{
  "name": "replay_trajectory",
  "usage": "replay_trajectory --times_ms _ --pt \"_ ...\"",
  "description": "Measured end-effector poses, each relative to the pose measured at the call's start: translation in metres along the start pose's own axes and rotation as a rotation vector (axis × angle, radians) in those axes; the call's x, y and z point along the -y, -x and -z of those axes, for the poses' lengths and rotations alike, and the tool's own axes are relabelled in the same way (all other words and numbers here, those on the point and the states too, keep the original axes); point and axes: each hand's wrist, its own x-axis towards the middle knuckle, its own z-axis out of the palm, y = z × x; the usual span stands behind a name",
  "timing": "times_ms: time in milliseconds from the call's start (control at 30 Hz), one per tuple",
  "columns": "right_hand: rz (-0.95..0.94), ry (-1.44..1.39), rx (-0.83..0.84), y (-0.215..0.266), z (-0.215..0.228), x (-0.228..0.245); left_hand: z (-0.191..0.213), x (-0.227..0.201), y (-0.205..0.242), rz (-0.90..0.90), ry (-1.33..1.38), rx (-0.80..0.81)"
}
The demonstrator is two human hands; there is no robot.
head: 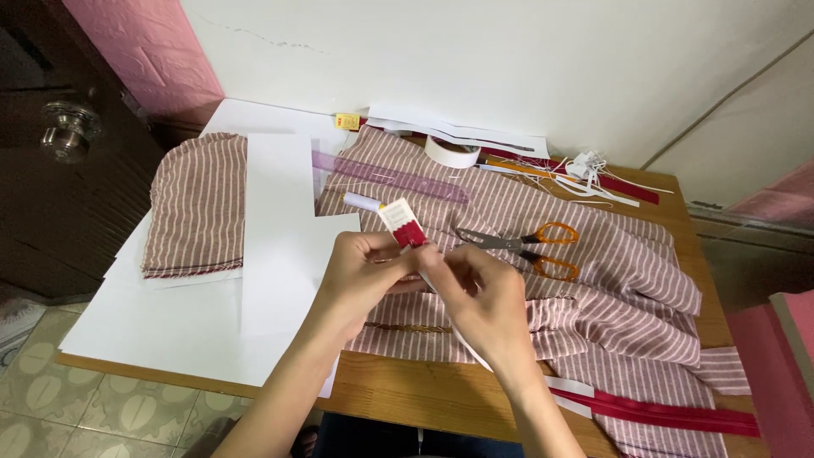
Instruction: Measuring and marking fabric components for assembly, including aligning decorative strips.
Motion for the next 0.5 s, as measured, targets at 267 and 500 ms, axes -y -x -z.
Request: replay_trajectory --times_ms 267,500 --pt "-0.061 -0.109 0.141 0.005 0.028 -0.035 0.022 -0.009 -0.012 0.193 0.142 0.026" --pt "-0.412 0.06 0.171 0.041 0.09 -0.047 0.04 -0.017 -0.022 0.314 0.278 -0.08"
